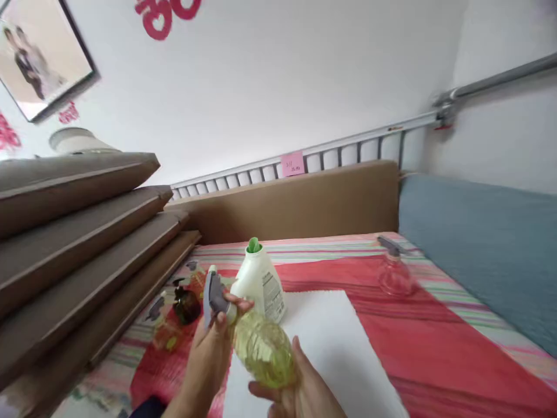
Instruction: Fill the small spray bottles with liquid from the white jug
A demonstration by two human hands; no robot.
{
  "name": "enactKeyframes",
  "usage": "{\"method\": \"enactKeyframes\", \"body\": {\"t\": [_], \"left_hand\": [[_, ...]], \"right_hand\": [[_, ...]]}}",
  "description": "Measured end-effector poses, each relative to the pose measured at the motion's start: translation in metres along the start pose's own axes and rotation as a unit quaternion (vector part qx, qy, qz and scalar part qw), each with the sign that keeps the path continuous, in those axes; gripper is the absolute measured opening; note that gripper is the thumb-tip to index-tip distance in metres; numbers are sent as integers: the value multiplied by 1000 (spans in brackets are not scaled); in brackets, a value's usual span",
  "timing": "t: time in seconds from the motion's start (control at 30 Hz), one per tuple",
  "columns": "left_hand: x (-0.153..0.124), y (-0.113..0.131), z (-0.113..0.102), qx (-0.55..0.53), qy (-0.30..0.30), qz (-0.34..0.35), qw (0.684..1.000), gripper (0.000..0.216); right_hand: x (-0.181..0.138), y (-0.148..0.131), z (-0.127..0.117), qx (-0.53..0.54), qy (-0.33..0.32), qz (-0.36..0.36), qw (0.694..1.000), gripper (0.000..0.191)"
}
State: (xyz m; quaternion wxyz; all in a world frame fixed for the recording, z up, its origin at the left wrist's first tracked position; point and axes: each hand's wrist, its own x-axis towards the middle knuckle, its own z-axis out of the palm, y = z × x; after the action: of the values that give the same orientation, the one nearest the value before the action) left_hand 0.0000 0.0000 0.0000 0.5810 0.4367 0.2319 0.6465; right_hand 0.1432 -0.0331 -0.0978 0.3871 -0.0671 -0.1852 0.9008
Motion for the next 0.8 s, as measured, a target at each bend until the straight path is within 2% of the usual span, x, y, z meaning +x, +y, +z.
{"method": "enactKeyframes", "body": {"t": [0.03, 0.07, 0.13, 0.17, 0.23, 0.3, 0.4, 0.43, 0.57, 0.63, 0.73, 0.8], "left_hand": [[1, 1, -3, -6, -7, -3, 1000, 21], [1, 1, -5, -11, -12, -5, 1000, 23], [2, 2, -9, -19, -22, -9, 1000, 25], [2, 2, -9, -22, -26, -12, 999, 26], [1, 2, -9, -24, -29, -13, 999, 25], [0, 2, -7, -24, -29, -12, 999, 24], [-1, 3, -4, -29, -33, -4, 999, 27], [-2, 3, -4, -29, -35, -3, 999, 28], [-5, 4, -4, -14, -39, -8, 999, 28], [-4, 6, -3, -10, -37, -5, 999, 30], [-2, 12, 1, -3, -36, 12, 999, 35], [-2, 17, 5, 9, -38, 20, 999, 36]], "right_hand": [[2, 4, 1, 1, 2, -86, 996, 60], [4, 8, 2, 2, 4, -151, 989, 59], [4, 13, 4, 2, 8, -219, 976, 68], [3, 14, 6, 3, 7, -221, 975, 70], [0, 13, 10, -1, 12, -162, 987, 61], [-2, 11, 14, -13, 20, -146, 989, 62], [-2, 11, 18, -12, 13, -231, 973, 83], [-1, 12, 19, 0, 12, -239, 971, 84], [-1, 14, 19, 17, 26, -140, 990, 62], [0, 13, 19, -11, 19, -164, 986, 64], [2, 12, 19, -6, 4, -249, 968, 87], [4, 13, 16, 29, 11, -221, 975, 75]]}}
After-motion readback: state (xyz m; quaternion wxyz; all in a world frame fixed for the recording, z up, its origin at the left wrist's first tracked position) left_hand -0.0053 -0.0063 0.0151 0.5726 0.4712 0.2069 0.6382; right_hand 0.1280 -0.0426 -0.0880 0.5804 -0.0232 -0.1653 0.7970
